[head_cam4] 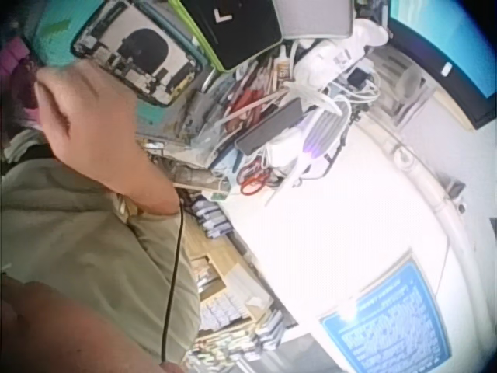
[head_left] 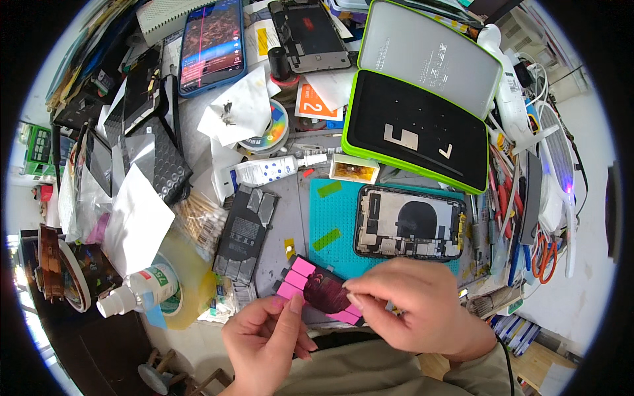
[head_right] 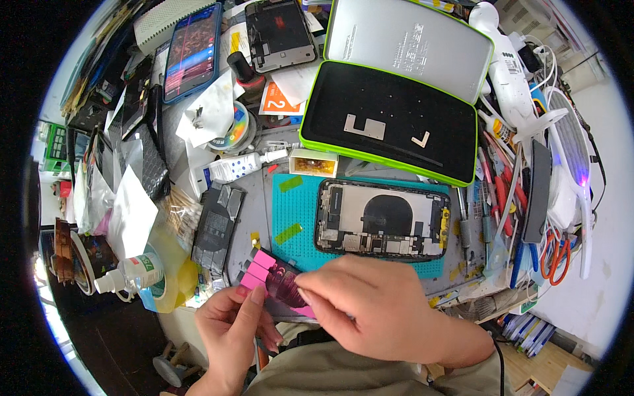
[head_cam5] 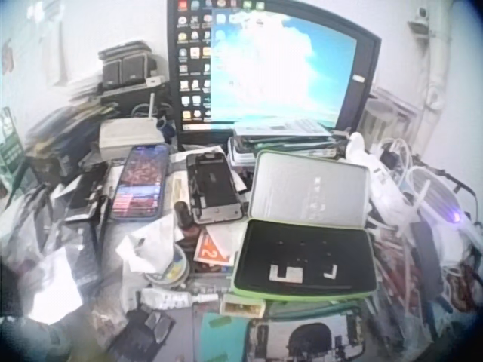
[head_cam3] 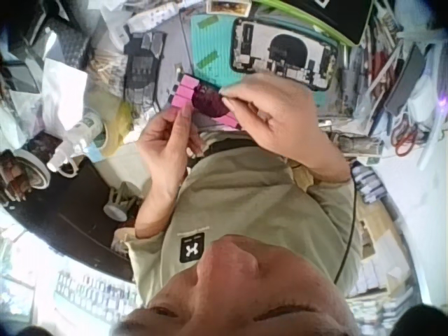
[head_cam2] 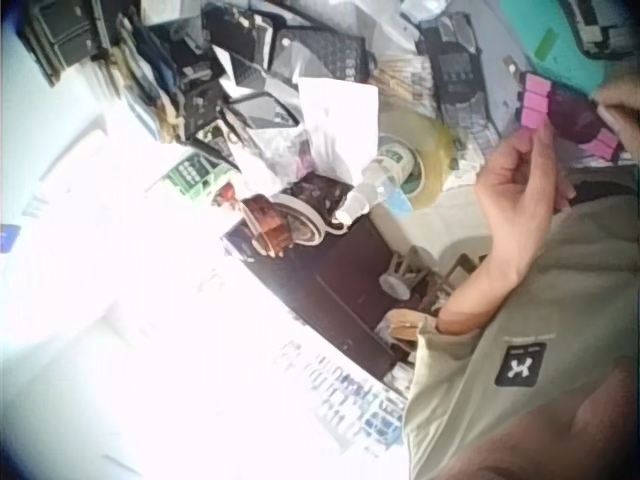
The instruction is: The person removes a new phone battery from its packaging, peels off protective films, and applies pink adhesive strips to the battery. They then place the battery into the phone chassis and press it into place.
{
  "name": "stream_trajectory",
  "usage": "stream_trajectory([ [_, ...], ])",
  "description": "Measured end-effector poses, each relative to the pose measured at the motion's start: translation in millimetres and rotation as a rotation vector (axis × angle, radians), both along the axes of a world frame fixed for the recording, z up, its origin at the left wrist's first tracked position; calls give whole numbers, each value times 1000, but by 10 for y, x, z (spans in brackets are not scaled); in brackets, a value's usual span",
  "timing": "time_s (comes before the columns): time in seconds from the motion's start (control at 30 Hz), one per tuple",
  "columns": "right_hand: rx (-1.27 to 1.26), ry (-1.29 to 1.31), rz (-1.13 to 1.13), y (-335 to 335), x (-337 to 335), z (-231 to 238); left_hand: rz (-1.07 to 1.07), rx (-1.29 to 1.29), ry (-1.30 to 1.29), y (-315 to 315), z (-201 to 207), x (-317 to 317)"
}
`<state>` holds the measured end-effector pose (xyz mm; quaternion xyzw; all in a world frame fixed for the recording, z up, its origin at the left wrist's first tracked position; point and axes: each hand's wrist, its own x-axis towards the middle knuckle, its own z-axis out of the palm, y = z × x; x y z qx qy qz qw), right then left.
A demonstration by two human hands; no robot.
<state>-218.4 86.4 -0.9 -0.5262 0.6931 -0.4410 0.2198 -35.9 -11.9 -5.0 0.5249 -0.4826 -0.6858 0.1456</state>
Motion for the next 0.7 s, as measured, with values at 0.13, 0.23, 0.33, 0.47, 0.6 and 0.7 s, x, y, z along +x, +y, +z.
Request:
stream_trajectory([
  [0.13,-59,-4,32,2,18,-78,11,5,-20,5,-2,-19],
  [0.23,-89,10,70,16,0,-127,7,4,-35,5,28,-20],
  [0.33,-100,35,90,49,-21,-195,-14,61,18,-12,78,-7],
  [0.47,-118,80,69,17,-8,-182,75,21,70,28,53,-76],
  [0.6,-98,128,166,38,-47,-155,68,41,84,35,54,-44],
  [0.7,-86,143,177,20,-50,-150,58,42,42,18,50,-46],
])
